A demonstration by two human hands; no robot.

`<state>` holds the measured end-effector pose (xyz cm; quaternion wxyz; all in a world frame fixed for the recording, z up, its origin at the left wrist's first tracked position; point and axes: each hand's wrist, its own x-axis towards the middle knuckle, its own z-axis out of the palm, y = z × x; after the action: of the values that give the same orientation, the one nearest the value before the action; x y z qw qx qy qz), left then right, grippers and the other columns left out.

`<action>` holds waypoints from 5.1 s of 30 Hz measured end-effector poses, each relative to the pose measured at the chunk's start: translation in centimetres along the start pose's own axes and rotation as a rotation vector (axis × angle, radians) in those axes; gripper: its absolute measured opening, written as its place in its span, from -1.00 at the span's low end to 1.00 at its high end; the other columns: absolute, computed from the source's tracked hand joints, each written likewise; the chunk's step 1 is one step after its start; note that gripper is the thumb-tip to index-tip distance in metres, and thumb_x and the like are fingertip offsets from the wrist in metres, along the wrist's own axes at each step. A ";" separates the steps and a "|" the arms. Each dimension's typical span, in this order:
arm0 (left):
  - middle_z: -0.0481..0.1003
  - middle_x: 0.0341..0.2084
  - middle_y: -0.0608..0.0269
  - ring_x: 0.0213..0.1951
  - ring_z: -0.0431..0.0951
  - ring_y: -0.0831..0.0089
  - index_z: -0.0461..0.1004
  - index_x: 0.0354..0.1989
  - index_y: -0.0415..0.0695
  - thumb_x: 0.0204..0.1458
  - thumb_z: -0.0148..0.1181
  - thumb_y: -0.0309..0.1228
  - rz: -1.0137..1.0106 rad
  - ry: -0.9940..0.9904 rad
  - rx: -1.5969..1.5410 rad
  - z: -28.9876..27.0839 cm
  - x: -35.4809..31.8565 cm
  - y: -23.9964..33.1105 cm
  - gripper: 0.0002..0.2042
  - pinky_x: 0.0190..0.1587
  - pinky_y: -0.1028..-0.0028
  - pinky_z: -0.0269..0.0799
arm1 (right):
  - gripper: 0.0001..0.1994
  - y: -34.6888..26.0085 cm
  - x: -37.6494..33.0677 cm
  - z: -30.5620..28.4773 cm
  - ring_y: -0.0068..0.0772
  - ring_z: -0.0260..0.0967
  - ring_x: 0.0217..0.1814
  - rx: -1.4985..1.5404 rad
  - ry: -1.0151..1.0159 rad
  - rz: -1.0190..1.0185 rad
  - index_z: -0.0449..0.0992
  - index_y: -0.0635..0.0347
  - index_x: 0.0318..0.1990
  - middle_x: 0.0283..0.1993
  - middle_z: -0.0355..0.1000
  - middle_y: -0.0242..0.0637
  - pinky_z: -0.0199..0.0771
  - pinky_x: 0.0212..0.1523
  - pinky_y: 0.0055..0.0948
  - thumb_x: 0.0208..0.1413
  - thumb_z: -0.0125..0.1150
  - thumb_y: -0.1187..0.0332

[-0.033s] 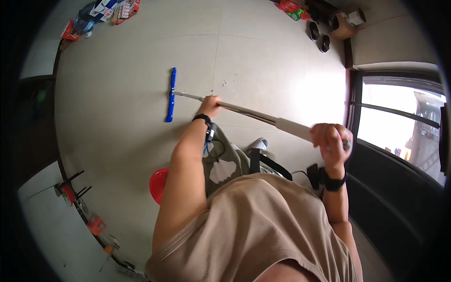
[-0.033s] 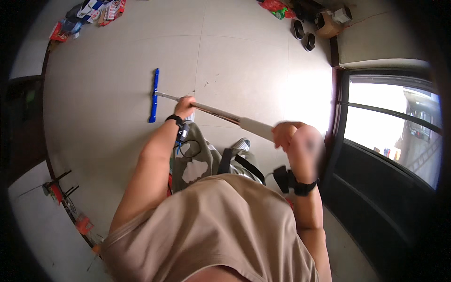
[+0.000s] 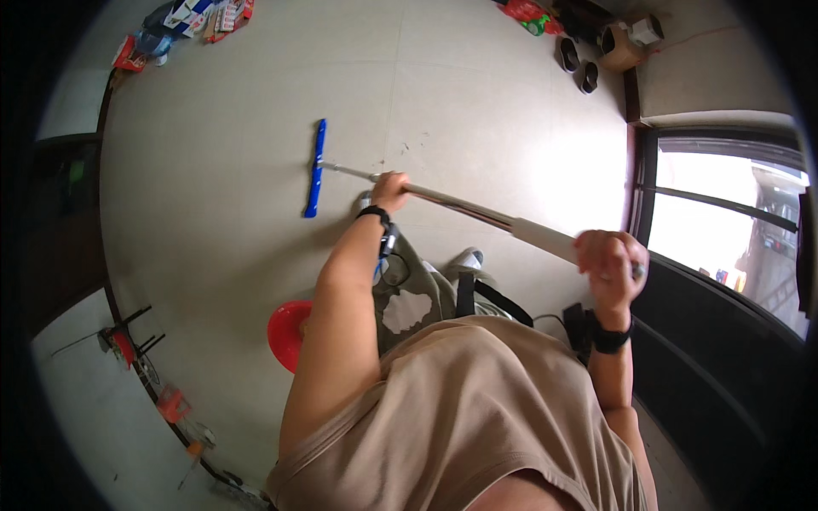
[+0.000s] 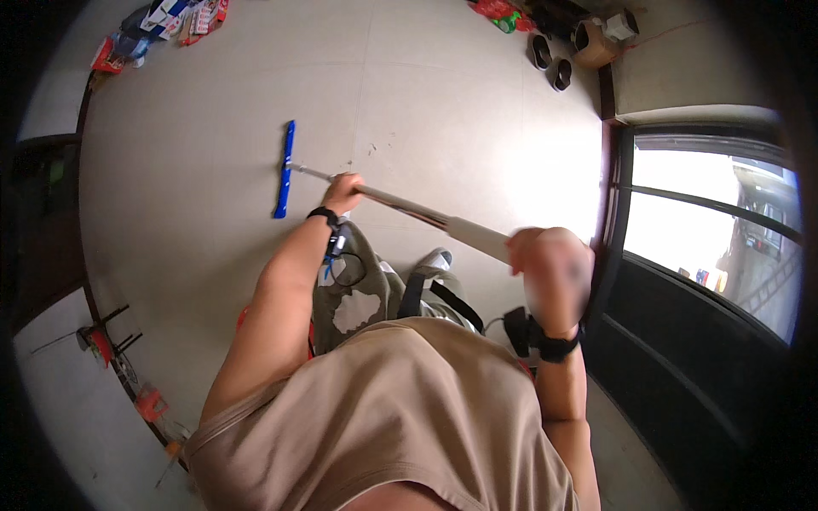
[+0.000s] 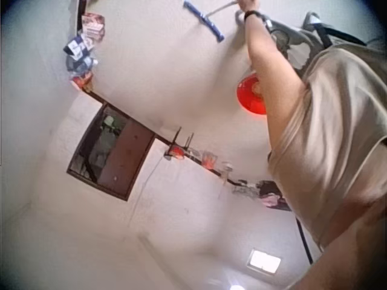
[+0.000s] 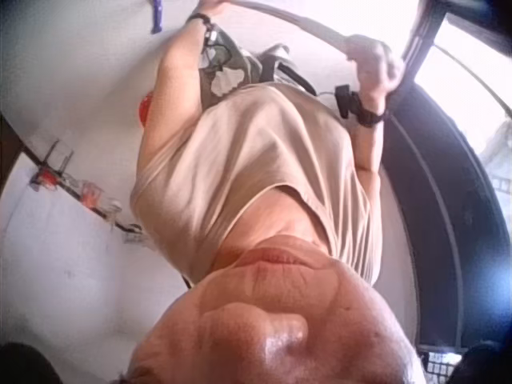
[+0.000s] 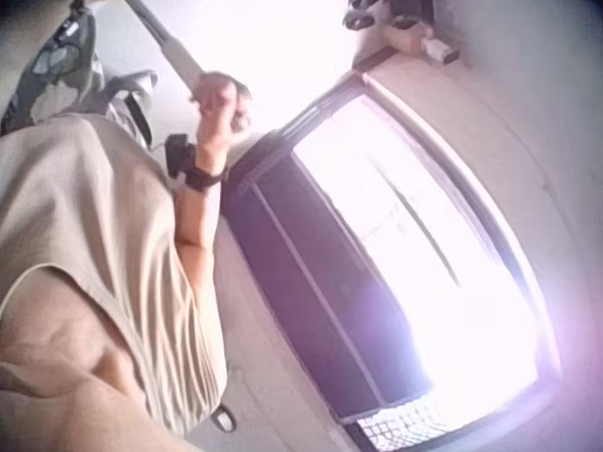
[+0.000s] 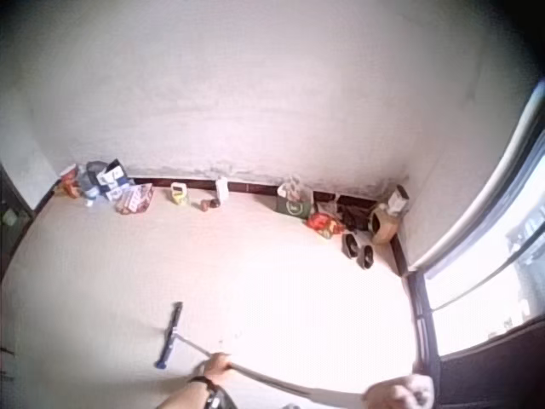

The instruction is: Using a squeegee to clean or dry the floor in a home environment.

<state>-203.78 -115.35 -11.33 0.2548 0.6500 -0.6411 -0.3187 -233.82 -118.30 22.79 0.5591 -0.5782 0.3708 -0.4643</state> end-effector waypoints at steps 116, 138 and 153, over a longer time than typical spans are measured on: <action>0.37 -0.57 0.27 -0.34 0.35 0.25 0.42 -0.58 0.03 -0.24 0.08 -0.48 0.439 -0.240 -0.281 47.2 -22.0 57.1 -0.93 -0.26 0.31 0.20 | -0.62 -26.5 -51.5 -44.5 -0.79 0.09 -0.77 -0.377 0.354 -0.145 0.07 -0.12 -0.72 -0.79 0.11 -0.65 0.21 -0.43 -0.70 0.04 -0.02 0.05; 0.45 -0.47 0.19 -0.27 0.39 0.20 0.49 -0.54 -0.01 -0.26 0.12 -0.48 0.422 -0.431 0.204 42.5 -5.3 40.8 -0.92 -0.23 0.28 0.34 | -0.69 -11.9 -40.6 -31.6 -0.56 0.08 -0.75 -0.139 0.862 -0.152 0.21 0.14 -0.68 -0.81 0.07 -0.42 0.28 -0.41 -0.37 0.11 -0.12 0.33; 0.40 -0.47 0.15 -0.22 0.33 0.14 0.41 -0.54 -0.08 -0.20 0.02 -0.52 0.607 -0.511 -0.125 45.7 -14.0 48.2 -0.94 -0.12 0.28 0.28 | -0.71 -18.3 -47.8 -29.4 -0.55 0.08 -0.68 -0.264 0.889 -0.226 0.12 0.04 -0.59 -0.73 0.11 -0.46 0.17 -0.28 -0.36 0.08 -0.07 0.16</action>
<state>-269.66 -100.16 -4.90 0.2089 0.3142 -0.8261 -0.4187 -277.47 -80.06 33.43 0.2141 -0.4261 0.5648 -0.6735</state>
